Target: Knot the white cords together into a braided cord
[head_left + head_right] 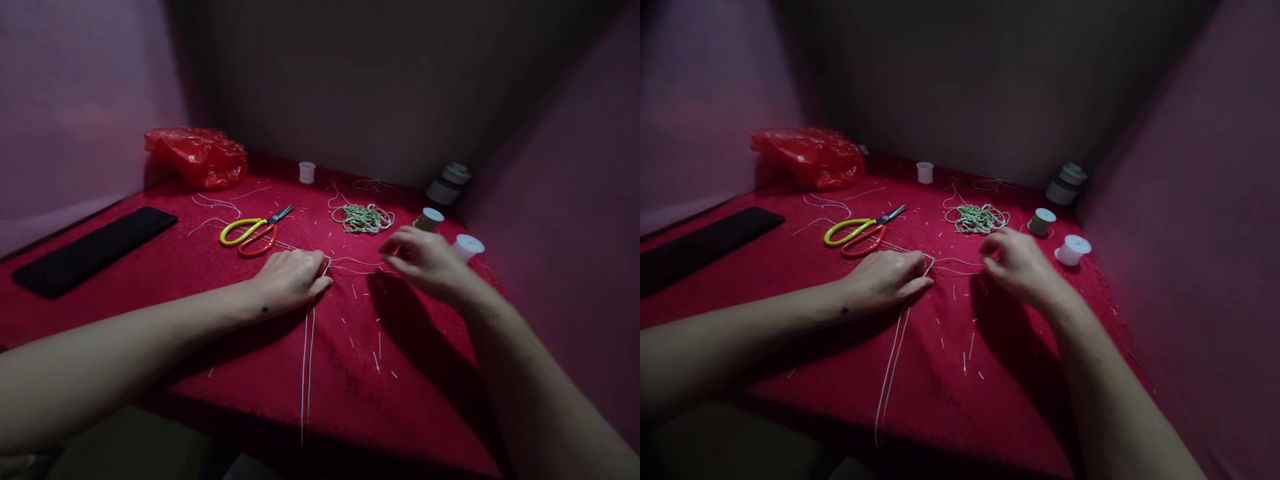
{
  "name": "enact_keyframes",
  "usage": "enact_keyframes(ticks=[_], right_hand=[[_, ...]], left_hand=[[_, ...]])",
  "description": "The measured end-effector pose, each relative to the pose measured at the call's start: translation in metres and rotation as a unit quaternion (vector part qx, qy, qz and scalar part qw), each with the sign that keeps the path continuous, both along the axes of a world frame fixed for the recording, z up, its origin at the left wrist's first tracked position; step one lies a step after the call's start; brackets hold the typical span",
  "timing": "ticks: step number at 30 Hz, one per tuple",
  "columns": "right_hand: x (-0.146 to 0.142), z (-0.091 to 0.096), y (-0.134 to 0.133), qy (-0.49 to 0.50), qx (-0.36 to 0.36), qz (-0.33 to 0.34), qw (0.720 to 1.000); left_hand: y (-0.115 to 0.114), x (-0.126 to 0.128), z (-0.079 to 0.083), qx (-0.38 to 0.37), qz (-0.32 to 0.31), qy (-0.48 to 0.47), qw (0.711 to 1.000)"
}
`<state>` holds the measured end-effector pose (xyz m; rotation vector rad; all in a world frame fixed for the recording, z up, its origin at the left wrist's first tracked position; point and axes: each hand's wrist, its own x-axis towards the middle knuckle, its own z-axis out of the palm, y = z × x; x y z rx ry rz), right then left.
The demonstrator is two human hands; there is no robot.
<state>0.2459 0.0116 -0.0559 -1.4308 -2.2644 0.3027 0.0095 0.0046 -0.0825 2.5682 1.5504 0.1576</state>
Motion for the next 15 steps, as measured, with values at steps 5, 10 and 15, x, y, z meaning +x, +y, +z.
enact_keyframes(ticks=[5, 10, 15], right_hand=[[-0.067, -0.03, -0.004, 0.006, -0.017, 0.014, 1.0], [-0.074, -0.04, -0.002, 0.024, -0.024, -0.026, 0.999], [-0.074, -0.036, -0.002, 0.079, -0.057, -0.011, 0.995]], left_hand=[[0.0, 0.006, -0.007, 0.018, 0.0, -0.016, 1.0], [0.002, 0.005, -0.009, 0.023, -0.017, -0.05, 0.998], [0.003, 0.005, -0.012, 0.027, -0.014, -0.06, 0.998]])
